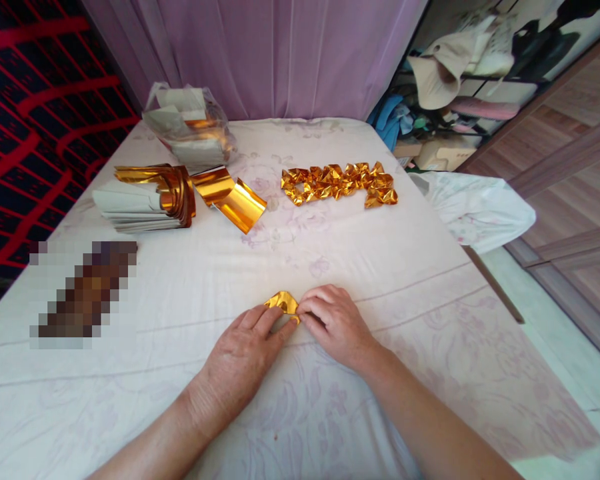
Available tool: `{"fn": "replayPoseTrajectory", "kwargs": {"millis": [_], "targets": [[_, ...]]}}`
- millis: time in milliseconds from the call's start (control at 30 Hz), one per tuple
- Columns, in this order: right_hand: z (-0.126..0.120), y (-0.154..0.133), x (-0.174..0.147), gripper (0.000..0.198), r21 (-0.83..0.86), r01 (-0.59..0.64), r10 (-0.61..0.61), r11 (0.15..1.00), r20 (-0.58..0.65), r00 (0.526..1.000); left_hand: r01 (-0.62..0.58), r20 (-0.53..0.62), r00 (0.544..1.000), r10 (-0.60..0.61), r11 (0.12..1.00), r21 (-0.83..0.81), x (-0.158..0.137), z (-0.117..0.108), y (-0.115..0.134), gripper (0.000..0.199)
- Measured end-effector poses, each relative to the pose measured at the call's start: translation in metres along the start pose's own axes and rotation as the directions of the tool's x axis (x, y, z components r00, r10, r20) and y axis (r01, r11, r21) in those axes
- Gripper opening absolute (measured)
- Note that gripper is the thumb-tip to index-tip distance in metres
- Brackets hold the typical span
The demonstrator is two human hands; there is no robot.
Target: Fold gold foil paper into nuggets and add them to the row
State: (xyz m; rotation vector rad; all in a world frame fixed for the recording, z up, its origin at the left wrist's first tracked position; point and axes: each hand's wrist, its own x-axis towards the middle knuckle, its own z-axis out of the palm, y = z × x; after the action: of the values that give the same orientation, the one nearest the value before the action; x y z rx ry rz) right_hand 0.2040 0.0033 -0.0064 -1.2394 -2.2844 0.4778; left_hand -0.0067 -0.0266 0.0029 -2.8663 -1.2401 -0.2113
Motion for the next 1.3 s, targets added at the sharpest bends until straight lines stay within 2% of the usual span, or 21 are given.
{"fn": "replayPoseTrajectory", "kwargs": {"millis": [433, 567, 1300], "targets": [[0.002, -0.004, 0.002, 0.012, -0.007, -0.045, 0.044, 0.999, -0.014, 0.999, -0.001, -0.002, 1.000, 0.001, 1.000, -0.013, 0.003, -0.002, 0.002, 0.041], [0.003, -0.004, 0.002, 0.013, -0.009, -0.053, 0.053, 0.999, -0.022, 0.998, 0.005, 0.010, 1.000, -0.005, 1.000, -0.017, 0.002, -0.003, 0.001, 0.046], [0.002, -0.006, 0.002, 0.010, 0.000, -0.062, 0.062, 0.998, -0.017, 0.998, -0.061, 0.017, 0.998, 0.063, 0.993, -0.099, 0.003, -0.011, -0.009, 0.042]]}}
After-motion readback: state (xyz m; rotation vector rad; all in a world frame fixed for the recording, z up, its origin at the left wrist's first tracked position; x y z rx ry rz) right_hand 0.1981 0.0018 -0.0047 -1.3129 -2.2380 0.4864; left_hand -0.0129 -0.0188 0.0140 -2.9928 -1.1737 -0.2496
